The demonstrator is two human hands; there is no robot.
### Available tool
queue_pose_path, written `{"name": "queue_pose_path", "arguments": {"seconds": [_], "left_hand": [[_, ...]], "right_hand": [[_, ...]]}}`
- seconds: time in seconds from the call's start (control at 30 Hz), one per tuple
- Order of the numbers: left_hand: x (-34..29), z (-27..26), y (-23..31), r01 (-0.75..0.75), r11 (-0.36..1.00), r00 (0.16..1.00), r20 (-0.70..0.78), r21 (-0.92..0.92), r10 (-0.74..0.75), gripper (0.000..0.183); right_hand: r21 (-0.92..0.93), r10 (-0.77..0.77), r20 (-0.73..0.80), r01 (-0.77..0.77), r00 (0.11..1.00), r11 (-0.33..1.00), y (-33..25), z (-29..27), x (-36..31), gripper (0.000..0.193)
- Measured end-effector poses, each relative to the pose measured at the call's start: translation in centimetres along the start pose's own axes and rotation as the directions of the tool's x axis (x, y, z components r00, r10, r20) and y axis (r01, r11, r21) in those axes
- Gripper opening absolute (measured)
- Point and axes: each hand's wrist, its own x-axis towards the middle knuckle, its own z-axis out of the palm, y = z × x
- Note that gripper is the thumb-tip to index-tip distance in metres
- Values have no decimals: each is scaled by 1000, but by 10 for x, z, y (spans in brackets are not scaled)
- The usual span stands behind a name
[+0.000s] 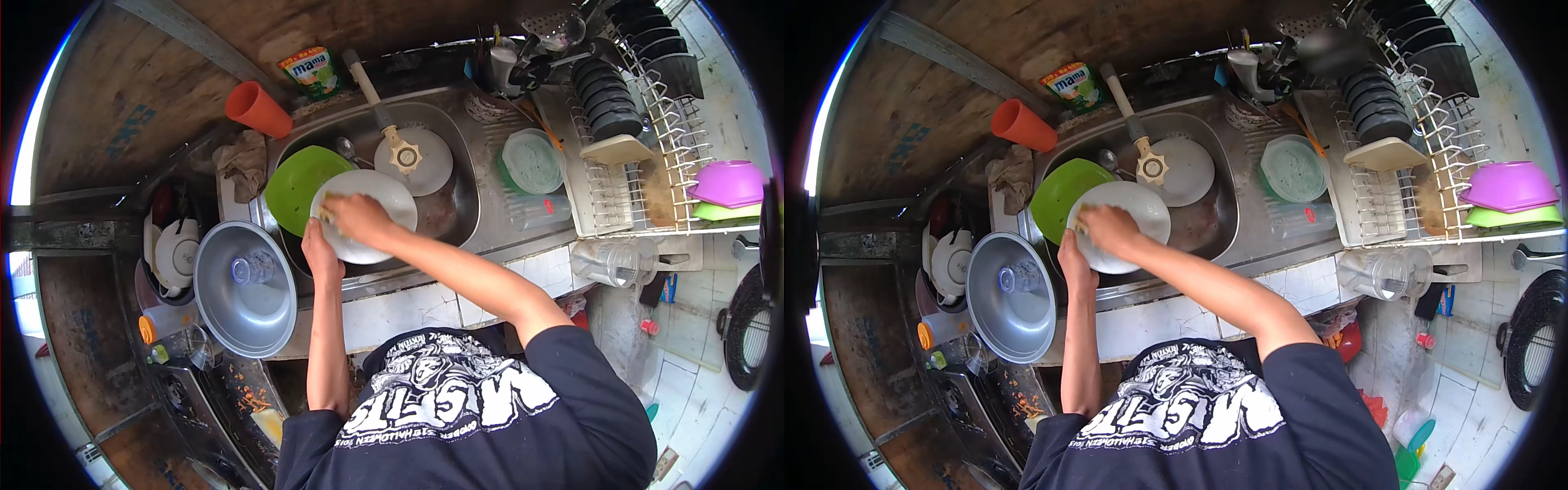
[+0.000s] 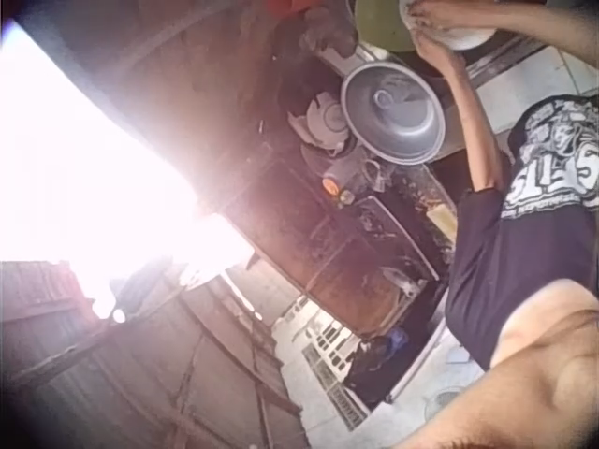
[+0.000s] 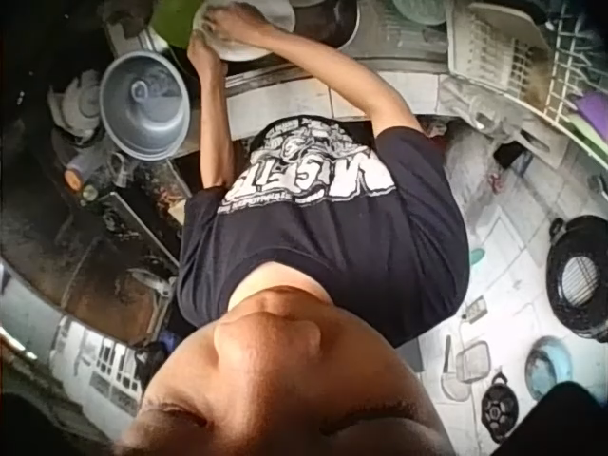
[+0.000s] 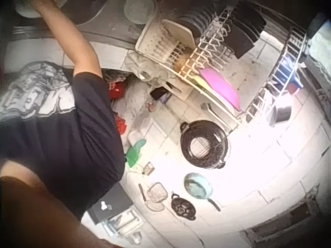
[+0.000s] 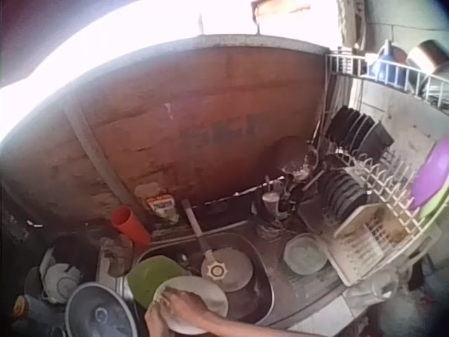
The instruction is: Washing a plastic cup, a ceramic plate, and a glass using a sponge in a kitchen sink.
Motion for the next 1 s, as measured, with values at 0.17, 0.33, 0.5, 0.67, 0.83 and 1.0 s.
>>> {"name": "queue_pose_path", "arguments": {"seconds": [0.17,0.33,0.5,0.67,0.83,1.0], "left_hand": [[-3,-3,7,-57,998,996,65,26,55,37],[-2,1,17,-77,997,996,35,-32,78,34],[3,-15,13,-37,999,999,-13,22,38,31],[2,-7,7,28,999,1000,4,-17,-28,32],[-1,0,10,-73,996,996,49,54,71,36],[4,-16,7,-98,995,995,-14,23,98,36]], "right_hand": [[-53,47,-155,-56,987,997,19,10,24,29],[180,-121,-163,150,979,972,-14,45,5,44],[243,-254,337,177,907,954,-19,-15,-24,43],[-123,-162,333,213,929,969,-19,-15,-12,28],[-497,-51,-120,-16,991,867,4,0,25,15],[-489,-76,42,87,996,868,29,-19,2,20]]}}
